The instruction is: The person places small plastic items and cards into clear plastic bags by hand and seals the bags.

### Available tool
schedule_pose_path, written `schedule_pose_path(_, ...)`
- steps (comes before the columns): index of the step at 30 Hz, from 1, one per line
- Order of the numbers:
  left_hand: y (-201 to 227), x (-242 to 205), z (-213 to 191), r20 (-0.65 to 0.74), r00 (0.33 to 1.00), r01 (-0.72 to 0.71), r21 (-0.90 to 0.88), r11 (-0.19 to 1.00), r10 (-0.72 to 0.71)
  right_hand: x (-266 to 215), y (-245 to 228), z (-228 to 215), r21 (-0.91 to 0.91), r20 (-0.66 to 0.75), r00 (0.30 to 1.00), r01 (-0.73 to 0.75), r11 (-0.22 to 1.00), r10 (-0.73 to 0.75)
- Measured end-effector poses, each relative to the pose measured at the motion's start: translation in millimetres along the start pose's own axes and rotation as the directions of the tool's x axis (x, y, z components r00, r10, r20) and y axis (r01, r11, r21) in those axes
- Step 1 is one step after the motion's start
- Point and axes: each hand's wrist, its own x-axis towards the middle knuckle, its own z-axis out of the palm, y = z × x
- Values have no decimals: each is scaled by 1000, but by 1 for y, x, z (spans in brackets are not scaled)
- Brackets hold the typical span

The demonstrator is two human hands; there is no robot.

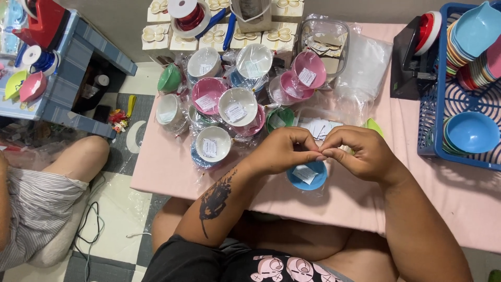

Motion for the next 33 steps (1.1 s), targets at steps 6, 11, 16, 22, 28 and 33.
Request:
schedule_pose_path(6, 8, 0, -8, 103, 986, -134, 55, 989, 128, 3, -7, 3, 52, 17, 1000, -13, 999, 12)
schedule_pose_path(11, 11, 2, 2, 0, 985, -175, 72, 982, 175, -7, 8, -4, 32, -19, 997, -71, 997, 71)
schedule_pose_path(16, 25, -9, 6, -155, 970, -167, 148, 975, 189, -11, 15, -3, 50, -80, 990, -114, 992, 118)
schedule_pose_path(22, 46, -50, 23, -178, 879, -202, 702, 683, 443, -17, 21, -1, 133, -114, 978, -156, 979, 172)
schedule_pose_path(28, 20, -87, 33, -166, 822, -118, 886, 449, 544, -9, 6, 11, 123, 85, 986, -153, 981, 143)
schedule_pose_path(33, 48, -112, 13, -76, 835, -90, 958, 271, 545, -15, 13, -2, 99, 167, 968, -206, 974, 188)
